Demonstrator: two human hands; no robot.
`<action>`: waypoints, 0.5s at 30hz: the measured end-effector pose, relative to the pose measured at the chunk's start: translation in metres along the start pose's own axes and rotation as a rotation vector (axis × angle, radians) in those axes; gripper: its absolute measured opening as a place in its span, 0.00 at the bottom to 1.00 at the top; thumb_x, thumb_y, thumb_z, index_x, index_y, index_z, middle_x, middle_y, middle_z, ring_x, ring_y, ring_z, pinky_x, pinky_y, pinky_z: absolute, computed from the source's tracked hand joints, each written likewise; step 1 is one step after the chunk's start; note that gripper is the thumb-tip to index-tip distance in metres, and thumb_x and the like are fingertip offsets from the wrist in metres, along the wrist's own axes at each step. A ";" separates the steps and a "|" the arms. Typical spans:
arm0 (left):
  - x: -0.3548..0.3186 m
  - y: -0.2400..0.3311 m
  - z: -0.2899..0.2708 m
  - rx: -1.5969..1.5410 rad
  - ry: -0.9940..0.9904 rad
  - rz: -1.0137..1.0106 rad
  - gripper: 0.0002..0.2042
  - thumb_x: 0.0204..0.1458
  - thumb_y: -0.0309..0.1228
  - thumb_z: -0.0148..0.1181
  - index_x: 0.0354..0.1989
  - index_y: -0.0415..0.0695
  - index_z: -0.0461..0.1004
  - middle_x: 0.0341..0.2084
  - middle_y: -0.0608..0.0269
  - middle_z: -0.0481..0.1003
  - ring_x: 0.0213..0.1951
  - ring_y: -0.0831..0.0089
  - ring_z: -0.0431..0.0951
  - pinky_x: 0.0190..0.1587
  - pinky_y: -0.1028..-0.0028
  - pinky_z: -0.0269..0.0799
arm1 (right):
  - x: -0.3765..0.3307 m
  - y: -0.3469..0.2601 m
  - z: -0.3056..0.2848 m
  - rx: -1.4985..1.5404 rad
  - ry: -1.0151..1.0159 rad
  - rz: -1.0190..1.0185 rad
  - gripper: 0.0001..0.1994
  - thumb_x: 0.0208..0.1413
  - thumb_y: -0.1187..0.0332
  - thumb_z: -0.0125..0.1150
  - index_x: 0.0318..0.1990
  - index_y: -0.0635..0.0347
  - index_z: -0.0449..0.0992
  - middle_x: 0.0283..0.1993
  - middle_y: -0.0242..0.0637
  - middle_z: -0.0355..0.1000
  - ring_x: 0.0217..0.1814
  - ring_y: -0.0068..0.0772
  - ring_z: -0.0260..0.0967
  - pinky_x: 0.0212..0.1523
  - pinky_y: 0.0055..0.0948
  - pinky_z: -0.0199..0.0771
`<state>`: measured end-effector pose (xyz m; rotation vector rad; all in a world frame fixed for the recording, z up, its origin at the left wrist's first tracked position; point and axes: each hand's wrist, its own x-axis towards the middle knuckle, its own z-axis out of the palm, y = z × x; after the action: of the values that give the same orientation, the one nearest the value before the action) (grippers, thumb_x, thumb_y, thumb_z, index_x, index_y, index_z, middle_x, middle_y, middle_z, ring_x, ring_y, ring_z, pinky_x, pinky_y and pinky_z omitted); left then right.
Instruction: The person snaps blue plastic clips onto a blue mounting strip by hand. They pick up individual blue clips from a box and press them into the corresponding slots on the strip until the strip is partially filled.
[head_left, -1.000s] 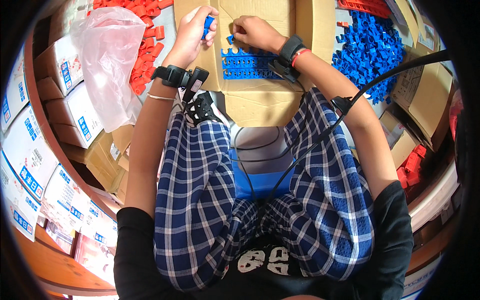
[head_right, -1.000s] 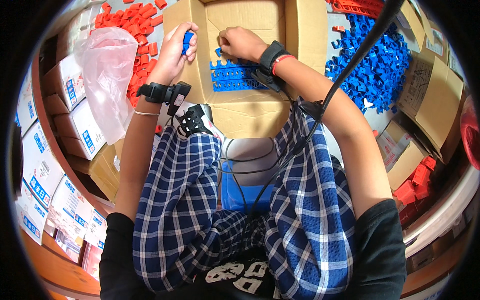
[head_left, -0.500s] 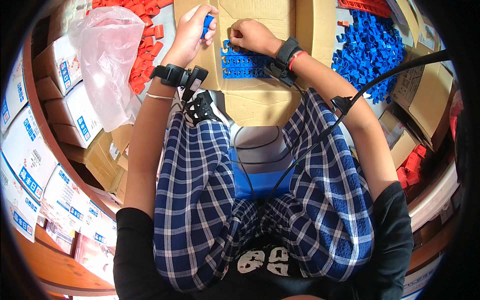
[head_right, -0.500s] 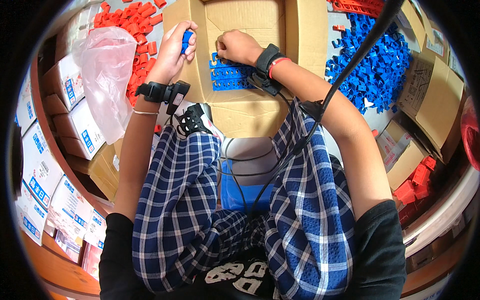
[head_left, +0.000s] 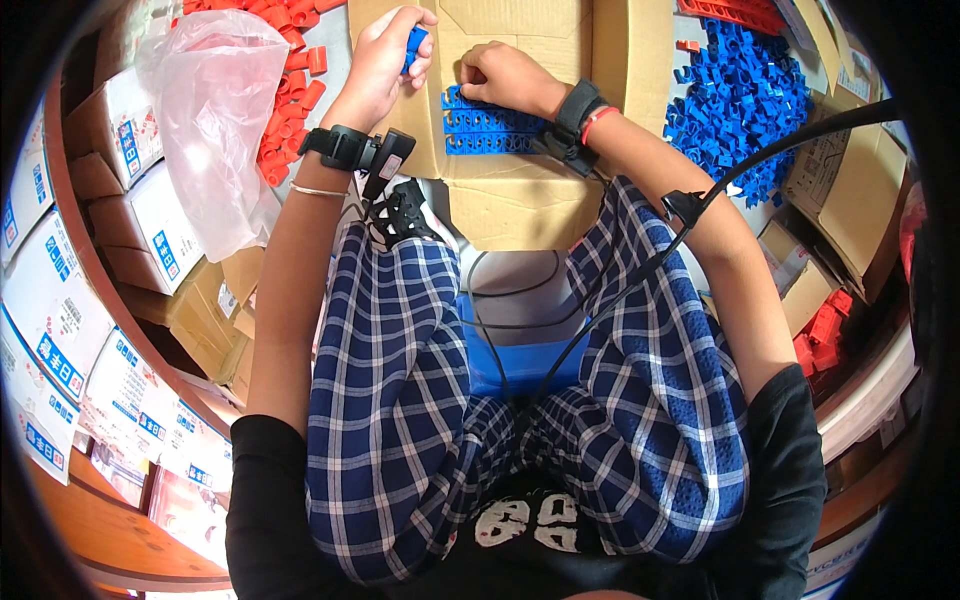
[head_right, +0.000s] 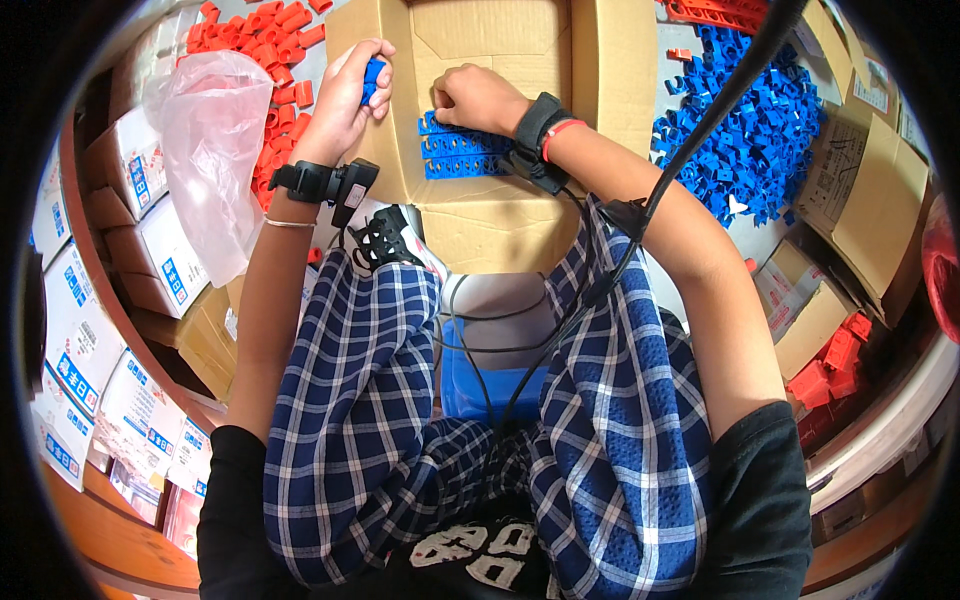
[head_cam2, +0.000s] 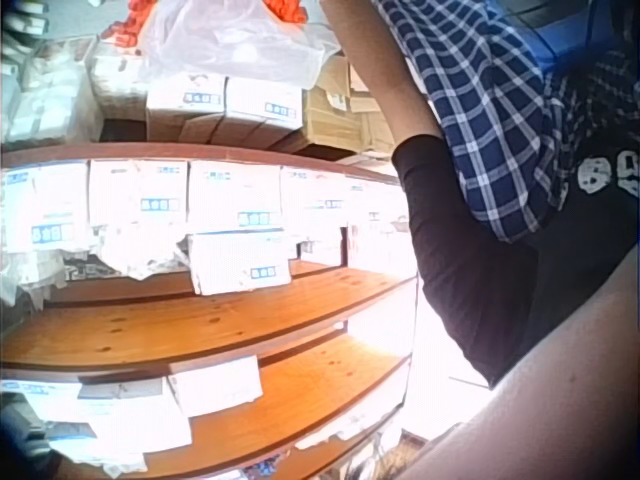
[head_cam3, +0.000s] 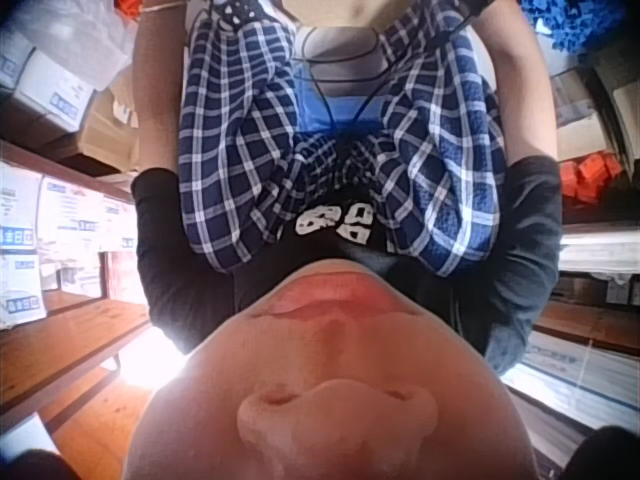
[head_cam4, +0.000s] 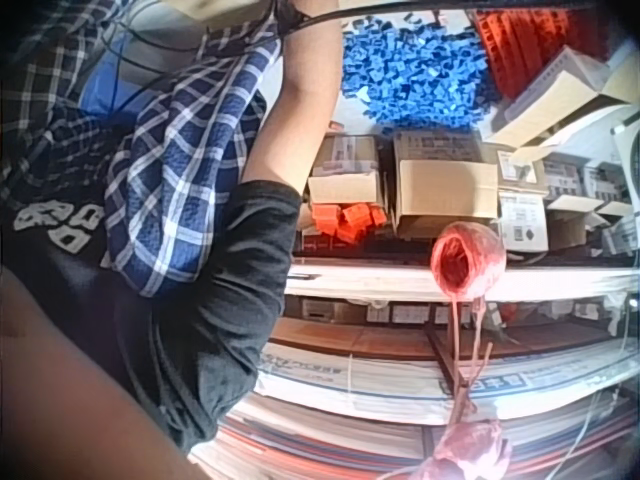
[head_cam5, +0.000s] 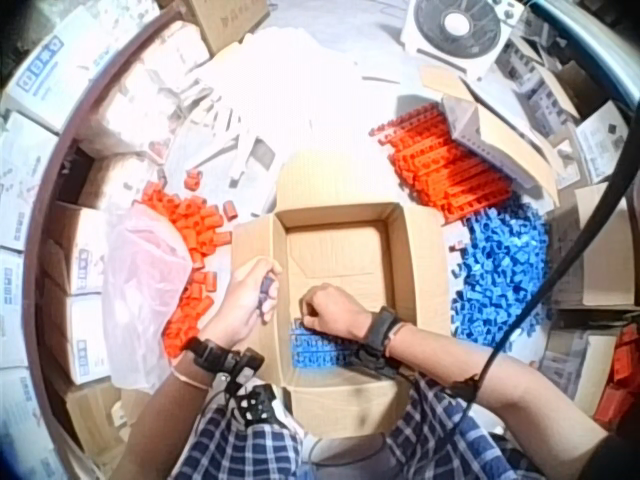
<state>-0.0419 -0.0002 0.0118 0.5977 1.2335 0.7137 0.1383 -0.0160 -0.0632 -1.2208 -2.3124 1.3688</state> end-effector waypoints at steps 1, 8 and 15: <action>0.000 0.000 -0.001 0.003 -0.004 0.006 0.11 0.58 0.38 0.49 0.36 0.41 0.67 0.17 0.67 0.65 0.13 0.81 0.61 0.15 0.80 0.57 | 0.000 -0.001 0.000 0.001 -0.001 -0.001 0.07 0.46 0.66 0.59 0.28 0.61 0.76 0.27 0.44 0.74 0.33 0.44 0.73 0.37 0.37 0.72; 0.002 -0.001 0.001 -0.017 -0.005 -0.007 0.11 0.58 0.37 0.49 0.36 0.41 0.67 0.17 0.67 0.65 0.13 0.81 0.61 0.14 0.80 0.57 | 0.002 0.012 0.005 -0.006 0.114 -0.119 0.08 0.49 0.67 0.54 0.32 0.59 0.78 0.30 0.44 0.75 0.36 0.46 0.73 0.42 0.38 0.73; 0.001 -0.001 0.001 -0.011 0.007 -0.004 0.11 0.58 0.37 0.49 0.36 0.41 0.68 0.17 0.67 0.65 0.12 0.81 0.61 0.14 0.80 0.57 | 0.003 0.011 0.005 -0.034 0.048 -0.087 0.09 0.49 0.68 0.53 0.34 0.59 0.79 0.34 0.44 0.76 0.39 0.46 0.74 0.43 0.39 0.73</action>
<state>-0.0407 0.0004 0.0105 0.5842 1.2368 0.7193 0.1403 -0.0144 -0.0750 -1.1352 -2.3356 1.2634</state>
